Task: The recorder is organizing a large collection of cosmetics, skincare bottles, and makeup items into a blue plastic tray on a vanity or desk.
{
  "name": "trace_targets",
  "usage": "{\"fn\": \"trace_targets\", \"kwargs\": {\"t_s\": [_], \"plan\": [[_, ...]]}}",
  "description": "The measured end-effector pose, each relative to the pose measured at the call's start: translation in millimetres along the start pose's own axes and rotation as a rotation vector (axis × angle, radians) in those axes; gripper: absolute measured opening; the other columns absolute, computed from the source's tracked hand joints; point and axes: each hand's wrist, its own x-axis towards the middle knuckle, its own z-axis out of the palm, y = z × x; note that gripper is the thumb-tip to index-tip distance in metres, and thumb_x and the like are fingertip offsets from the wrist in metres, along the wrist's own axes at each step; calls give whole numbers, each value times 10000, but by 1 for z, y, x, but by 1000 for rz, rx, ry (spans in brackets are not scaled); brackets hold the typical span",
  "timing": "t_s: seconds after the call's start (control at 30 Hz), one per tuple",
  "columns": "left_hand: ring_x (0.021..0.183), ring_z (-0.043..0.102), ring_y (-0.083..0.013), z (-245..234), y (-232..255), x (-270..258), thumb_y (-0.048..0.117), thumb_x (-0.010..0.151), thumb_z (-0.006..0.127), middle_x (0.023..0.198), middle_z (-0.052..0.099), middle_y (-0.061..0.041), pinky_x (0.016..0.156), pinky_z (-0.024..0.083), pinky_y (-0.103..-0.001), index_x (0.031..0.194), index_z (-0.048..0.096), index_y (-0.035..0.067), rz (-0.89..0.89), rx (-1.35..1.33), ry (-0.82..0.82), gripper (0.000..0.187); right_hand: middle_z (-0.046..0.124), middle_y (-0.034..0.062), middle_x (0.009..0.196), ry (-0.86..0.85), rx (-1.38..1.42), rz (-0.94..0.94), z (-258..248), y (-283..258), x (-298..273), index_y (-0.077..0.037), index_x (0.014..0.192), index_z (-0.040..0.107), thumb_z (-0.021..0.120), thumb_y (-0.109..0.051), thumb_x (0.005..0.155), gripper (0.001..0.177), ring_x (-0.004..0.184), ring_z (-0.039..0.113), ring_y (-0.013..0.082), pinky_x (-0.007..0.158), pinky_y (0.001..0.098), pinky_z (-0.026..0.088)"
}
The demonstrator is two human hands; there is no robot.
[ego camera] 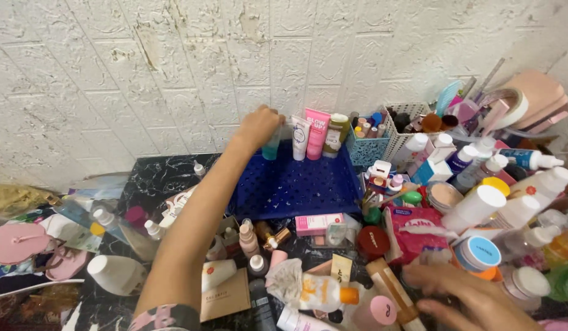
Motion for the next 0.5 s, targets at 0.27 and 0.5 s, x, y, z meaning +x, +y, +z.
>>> {"fn": "trace_targets", "kwargs": {"t_s": [0.27, 0.5], "plan": [[1059, 681, -363, 20, 2, 18, 4, 843, 638, 1049, 737, -130, 851, 582, -483, 1069, 757, 131, -10, -46, 11, 285, 695, -54, 1289, 67, 86, -89, 37, 68, 14, -207, 1379, 640, 845, -284, 824, 597, 986, 742, 89, 885, 279, 601], [1049, 673, -361, 17, 14, 18, 55, 855, 660, 1037, 719, -124, 844, 581, -486, 1055, 707, 88, -20, -58, 57, 208, 717, -49, 1240, 34, 59, -87, 32, 53, 16, -207, 1389, 659, 830, -358, 856, 580, 1030, 726, 94, 905, 292, 583]]}}
